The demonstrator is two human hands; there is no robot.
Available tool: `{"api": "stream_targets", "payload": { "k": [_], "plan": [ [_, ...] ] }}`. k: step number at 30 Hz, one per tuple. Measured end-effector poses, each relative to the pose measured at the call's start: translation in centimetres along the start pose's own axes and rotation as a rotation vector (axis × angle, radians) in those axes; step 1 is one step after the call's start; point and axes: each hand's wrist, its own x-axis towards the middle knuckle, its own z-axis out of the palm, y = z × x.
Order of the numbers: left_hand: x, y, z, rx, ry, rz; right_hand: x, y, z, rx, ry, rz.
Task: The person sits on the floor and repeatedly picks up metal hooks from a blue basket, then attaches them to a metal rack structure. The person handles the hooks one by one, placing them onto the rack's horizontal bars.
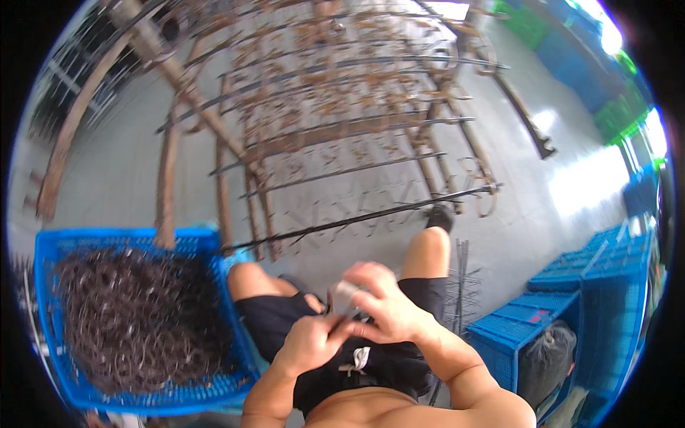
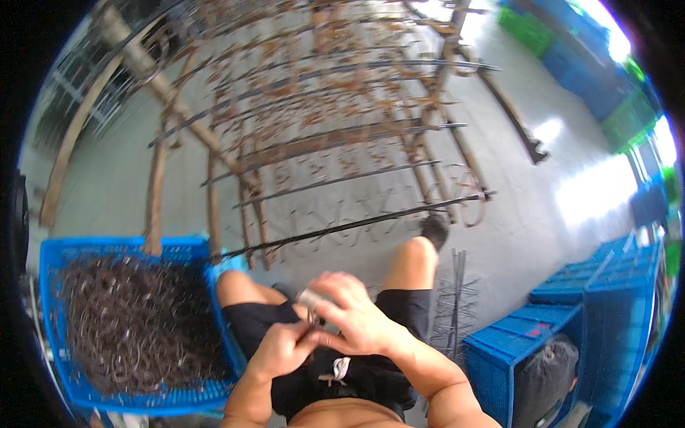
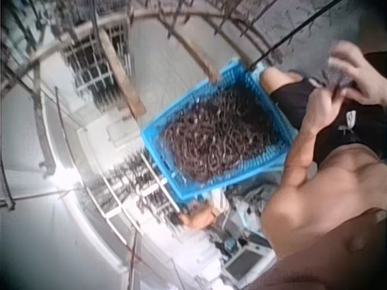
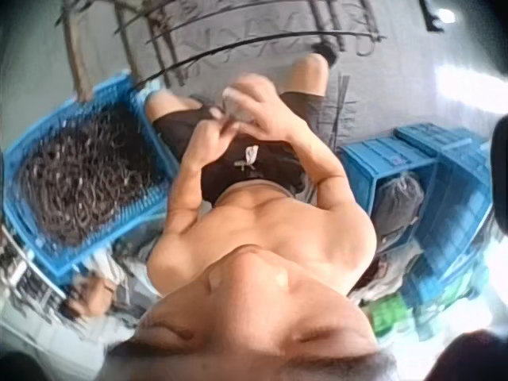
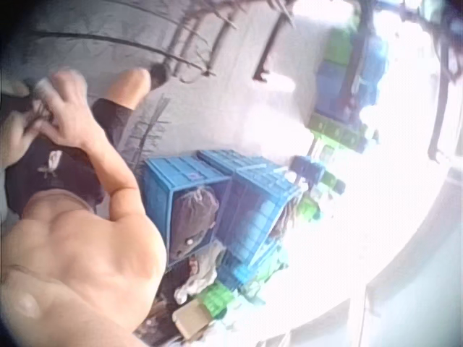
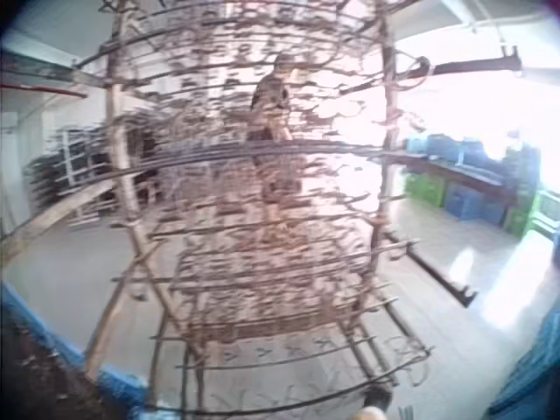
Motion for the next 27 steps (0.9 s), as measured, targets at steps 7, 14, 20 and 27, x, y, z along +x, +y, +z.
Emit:
{"api": "stream_targets", "payload": {
  "k": [7, 14, 20, 27],
  "plan": [
    [3.7, -0.4, 2.3, -0.395, -0.255, 0.07, -5.1, 2.2, -3.9, 0.473, -0.251, 0.224],
    [1.1, -10.4, 6.6, -0.522, 0.034, -0.097, -9.6, 8.8, -7.2, 0.761, 0.831, 0.579],
    [-3.0, -12.0, 4.1, 0.204, 0.289, -0.322, -5.6, 15.2, -5.0, 0.612, 1.408, 0.483],
    [-0.2, -7.2, 3.1, -0.395, 0.265, -0.527, -3.1, 15.9, -4.7, 0.738, 1.425, 0.577]
  ]
}}
